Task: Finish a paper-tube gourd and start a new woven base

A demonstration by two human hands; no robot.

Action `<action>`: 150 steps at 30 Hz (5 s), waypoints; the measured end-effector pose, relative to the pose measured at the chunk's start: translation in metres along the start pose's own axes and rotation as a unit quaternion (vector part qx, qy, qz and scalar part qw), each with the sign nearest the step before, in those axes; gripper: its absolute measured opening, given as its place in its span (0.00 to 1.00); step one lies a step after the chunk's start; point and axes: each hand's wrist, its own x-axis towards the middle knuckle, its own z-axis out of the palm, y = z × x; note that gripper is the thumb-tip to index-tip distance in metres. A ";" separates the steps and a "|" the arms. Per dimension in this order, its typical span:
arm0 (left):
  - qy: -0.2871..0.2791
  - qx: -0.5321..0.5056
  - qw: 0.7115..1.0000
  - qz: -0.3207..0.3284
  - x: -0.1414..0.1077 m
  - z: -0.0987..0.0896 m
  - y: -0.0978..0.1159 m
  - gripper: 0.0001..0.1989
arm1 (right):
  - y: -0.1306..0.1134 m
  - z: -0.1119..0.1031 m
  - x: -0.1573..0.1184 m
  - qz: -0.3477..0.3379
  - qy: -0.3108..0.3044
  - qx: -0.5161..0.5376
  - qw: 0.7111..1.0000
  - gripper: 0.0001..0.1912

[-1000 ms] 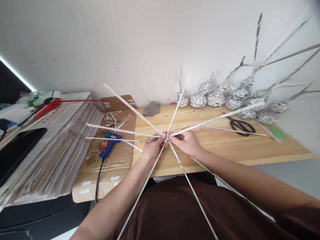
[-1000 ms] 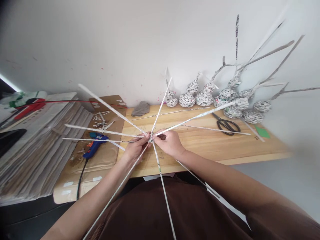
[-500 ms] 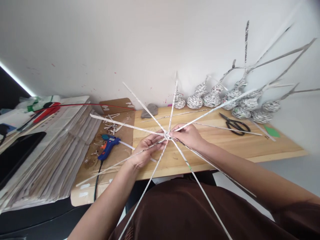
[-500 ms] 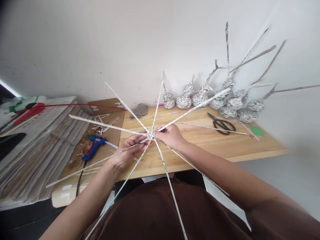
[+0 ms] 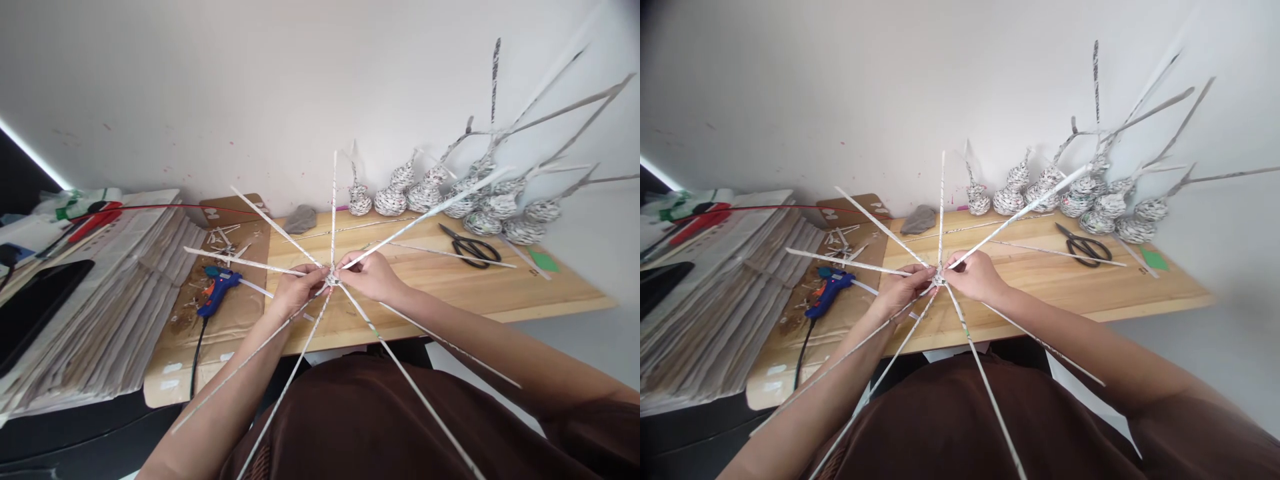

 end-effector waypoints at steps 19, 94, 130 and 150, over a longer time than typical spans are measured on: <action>0.021 0.098 0.993 0.062 -0.008 0.015 -0.013 0.18 | 0.006 0.007 -0.006 0.034 -0.016 -0.045 0.998 0.07; 0.063 0.135 0.985 0.083 -0.004 0.005 -0.023 0.18 | 0.009 0.010 -0.012 -0.024 0.025 -0.031 0.999 0.10; 0.042 0.155 0.983 0.086 -0.004 0.009 -0.021 0.10 | -0.009 -0.006 -0.016 -0.142 0.006 -0.209 0.968 0.09; 0.046 0.017 0.999 0.020 0.002 0.006 -0.029 0.18 | 0.011 -0.004 -0.012 0.016 -0.096 -0.073 0.993 0.10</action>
